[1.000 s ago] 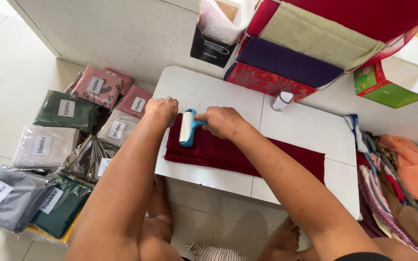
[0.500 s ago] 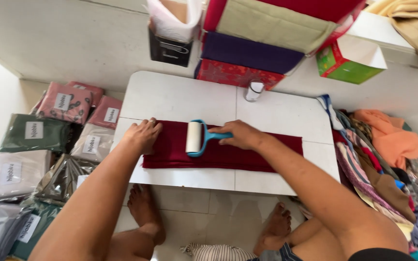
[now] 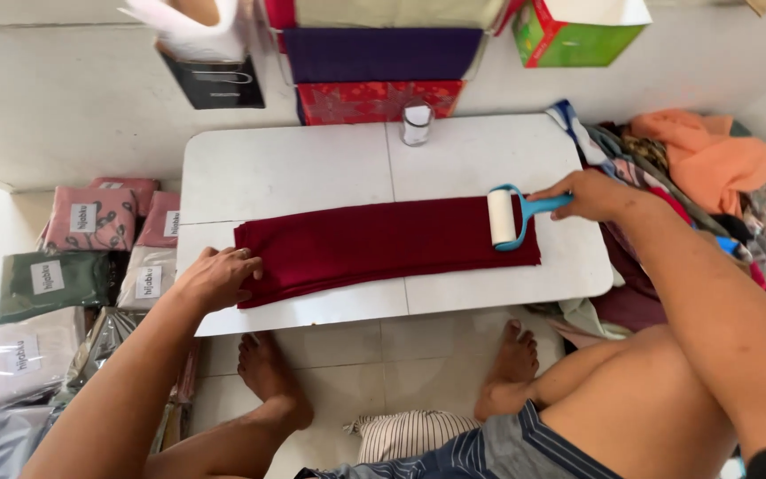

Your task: A person uses a lint roller to clean a maroon garment on a small table and then folds it.

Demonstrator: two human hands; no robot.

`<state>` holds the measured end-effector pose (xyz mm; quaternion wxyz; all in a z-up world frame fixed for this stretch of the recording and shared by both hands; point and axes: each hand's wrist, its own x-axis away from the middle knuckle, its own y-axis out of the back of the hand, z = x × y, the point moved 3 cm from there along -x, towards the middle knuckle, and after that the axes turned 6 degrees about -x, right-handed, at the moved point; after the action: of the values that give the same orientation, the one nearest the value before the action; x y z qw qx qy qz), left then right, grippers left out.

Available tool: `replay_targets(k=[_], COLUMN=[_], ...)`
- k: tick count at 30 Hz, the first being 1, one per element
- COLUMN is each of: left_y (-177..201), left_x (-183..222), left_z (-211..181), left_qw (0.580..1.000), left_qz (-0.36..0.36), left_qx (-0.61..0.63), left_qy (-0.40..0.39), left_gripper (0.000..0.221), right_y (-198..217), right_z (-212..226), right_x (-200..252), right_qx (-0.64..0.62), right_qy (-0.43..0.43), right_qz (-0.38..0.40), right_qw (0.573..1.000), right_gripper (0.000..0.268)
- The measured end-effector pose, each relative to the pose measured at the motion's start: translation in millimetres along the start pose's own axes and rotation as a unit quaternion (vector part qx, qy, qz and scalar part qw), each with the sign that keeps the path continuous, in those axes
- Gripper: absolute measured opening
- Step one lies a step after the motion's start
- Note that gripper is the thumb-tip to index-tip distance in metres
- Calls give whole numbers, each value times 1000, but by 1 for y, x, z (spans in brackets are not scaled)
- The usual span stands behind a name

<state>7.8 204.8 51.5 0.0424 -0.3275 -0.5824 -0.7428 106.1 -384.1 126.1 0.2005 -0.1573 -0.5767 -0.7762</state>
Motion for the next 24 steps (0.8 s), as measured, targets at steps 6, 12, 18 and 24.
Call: replay_targets(k=[6, 12, 18, 24], left_y=[-30, -14, -65, -31], left_x=[-7, -37, -93, -80], left_z=[13, 21, 24, 11], left_qw=[1000, 996, 999, 998], left_qz=[-8, -83, -47, 50], left_qx=[6, -4, 21, 33], left_qy=[8, -7, -17, 24], left_gripper=[43, 28, 25, 26], right_y=[8, 86, 131, 120], right_z=[-7, 71, 77, 28], right_x=[-4, 74, 76, -6], right_qx=[47, -108, -134, -211], right_qy=[-13, 205, 213, 79], right_qz=[6, -154, -532, -501], right_qw=[999, 961, 808, 836], right_gripper=[47, 48, 51, 59])
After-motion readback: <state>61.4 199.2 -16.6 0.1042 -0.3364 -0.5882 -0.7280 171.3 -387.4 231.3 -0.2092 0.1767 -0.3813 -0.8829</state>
